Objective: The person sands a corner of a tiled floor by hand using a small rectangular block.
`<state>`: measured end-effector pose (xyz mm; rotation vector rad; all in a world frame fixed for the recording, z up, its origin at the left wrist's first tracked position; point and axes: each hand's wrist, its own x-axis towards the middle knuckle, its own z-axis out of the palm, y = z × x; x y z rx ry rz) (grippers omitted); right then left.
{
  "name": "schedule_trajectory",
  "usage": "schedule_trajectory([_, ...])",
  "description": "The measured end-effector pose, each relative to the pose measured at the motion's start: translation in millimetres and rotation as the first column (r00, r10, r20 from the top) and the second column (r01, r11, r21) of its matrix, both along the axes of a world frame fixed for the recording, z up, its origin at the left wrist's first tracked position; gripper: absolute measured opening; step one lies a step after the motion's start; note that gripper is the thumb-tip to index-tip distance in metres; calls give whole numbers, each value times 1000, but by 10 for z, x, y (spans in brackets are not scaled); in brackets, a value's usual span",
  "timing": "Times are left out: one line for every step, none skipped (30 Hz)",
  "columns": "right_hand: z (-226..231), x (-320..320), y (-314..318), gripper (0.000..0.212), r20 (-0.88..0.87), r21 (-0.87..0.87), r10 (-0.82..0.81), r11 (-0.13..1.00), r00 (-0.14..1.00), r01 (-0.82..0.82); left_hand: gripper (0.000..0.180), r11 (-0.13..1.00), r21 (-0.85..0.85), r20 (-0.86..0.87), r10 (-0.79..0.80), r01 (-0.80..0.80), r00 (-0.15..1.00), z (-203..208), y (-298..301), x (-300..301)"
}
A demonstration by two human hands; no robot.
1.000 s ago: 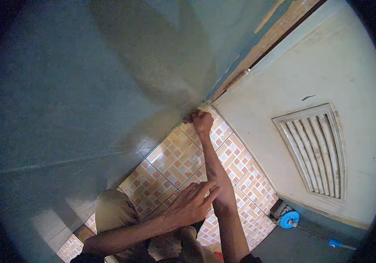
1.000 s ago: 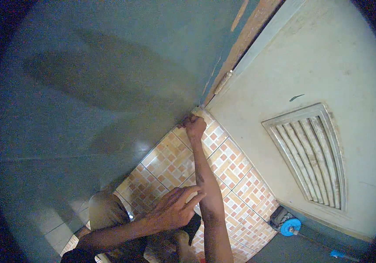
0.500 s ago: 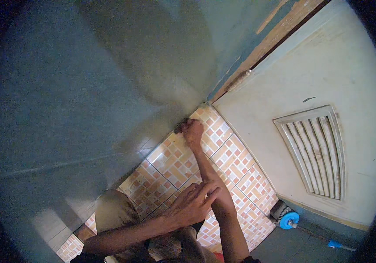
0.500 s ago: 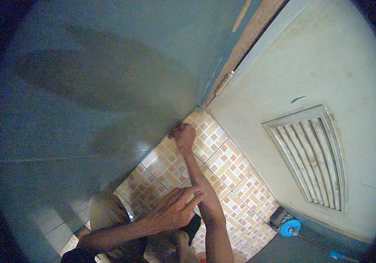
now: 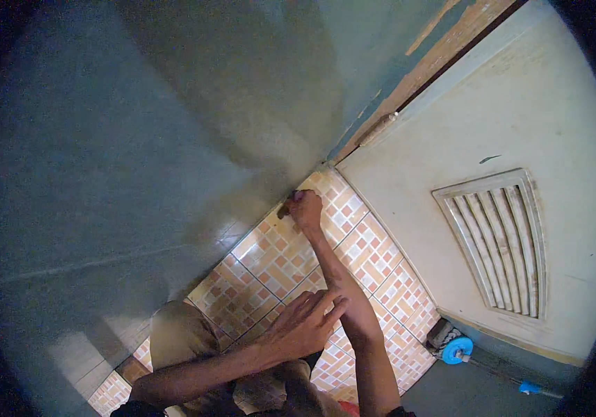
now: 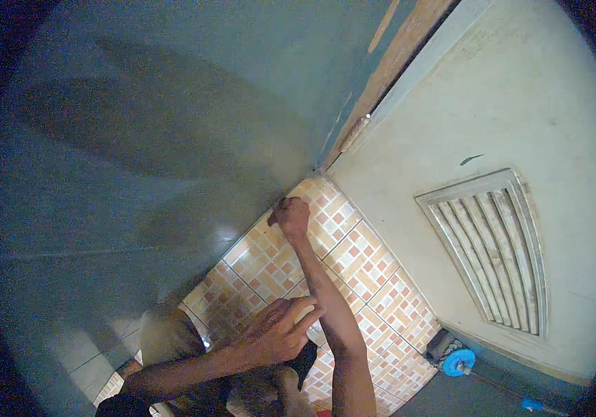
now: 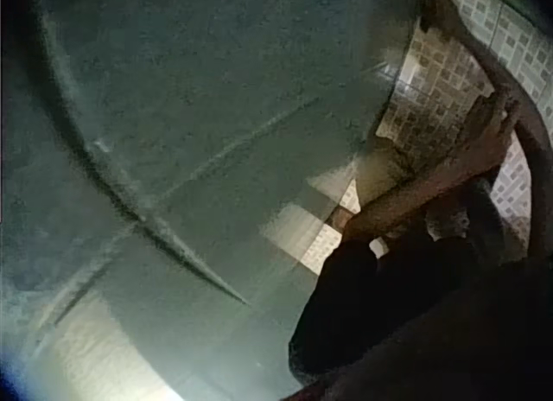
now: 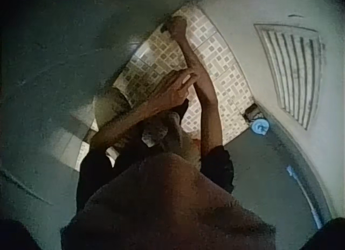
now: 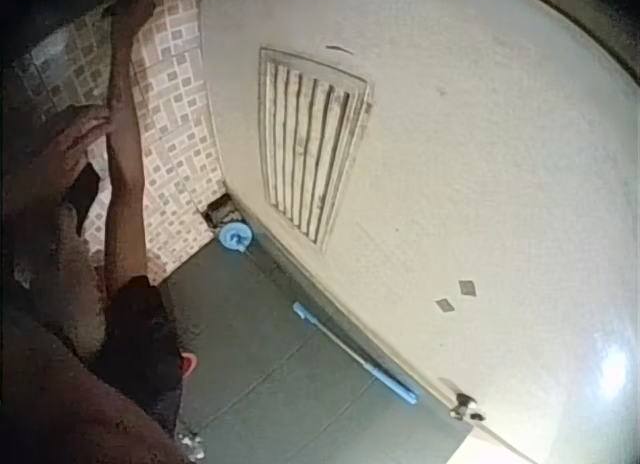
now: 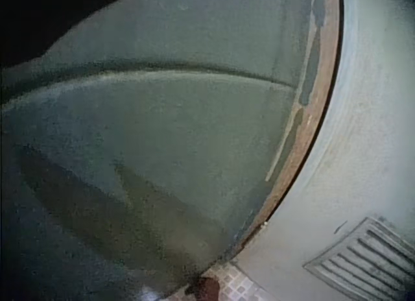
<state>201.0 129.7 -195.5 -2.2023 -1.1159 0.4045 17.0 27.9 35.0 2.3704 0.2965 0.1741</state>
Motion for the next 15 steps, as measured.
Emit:
schedule_trajectory([18,89,5,21,4,0,-5,1000,1000,5,53,1000,0,4,-5,5,1000,8,0,10])
schedule_trajectory([49,240,20,20,-133,-24,-17,1000,991,14,53,1000,12,31,1,-1,1000,15,-3,23])
schedule_trajectory([101,205,94,19,-288,-43,-15,999,957,3,53,999,29,37,23,-24,999,-10,13,-7])
schedule_trajectory([151,116,117,14,-132,4,-163,986,978,165,53,999,34,20,34,-34,999,-34,33,-34])
schedule_trajectory([280,180,82,14,-115,2,-171,985,979,172,52,998,42,87,32,-36,996,-13,39,2])
schedule_trajectory([411,234,54,15,-213,17,-208,976,955,217,52,998,49,153,30,-38,988,7,39,33])
schedule_trajectory([431,96,148,16,-349,35,-214,970,912,241,52,997,62,128,45,-53,991,-3,58,-32])
schedule_trajectory([360,124,103,16,-332,32,-223,968,916,247,51,998,40,70,37,-40,997,8,26,-18])
schedule_trajectory([241,117,51,19,-278,1,-220,973,935,230,51,999,22,5,23,-23,1000,33,0,15])
schedule_trajectory([125,112,-7,23,-224,-31,-215,977,951,213,51,1000,20,13,13,-13,1000,59,-8,49])
schedule_trajectory([143,-49,22,23,-241,-33,-202,979,949,200,50,1000,1,-21,19,-19,1000,39,18,13])
schedule_trajectory([233,-188,36,21,-265,-65,-146,989,953,134,50,1000,-17,-46,22,-22,999,27,41,-19])
schedule_trajectory([326,-331,55,20,-292,-94,-89,993,952,64,50,999,-15,-57,33,-34,998,13,65,-49])
schedule_trajectory([171,-267,3,20,2,122,-114,986,993,113,51,1000,-27,-28,13,-14,1000,50,51,6])
schedule_trajectory([33,-114,-63,20,19,122,-130,984,991,127,51,999,-39,1,-5,5,1000,83,31,54])
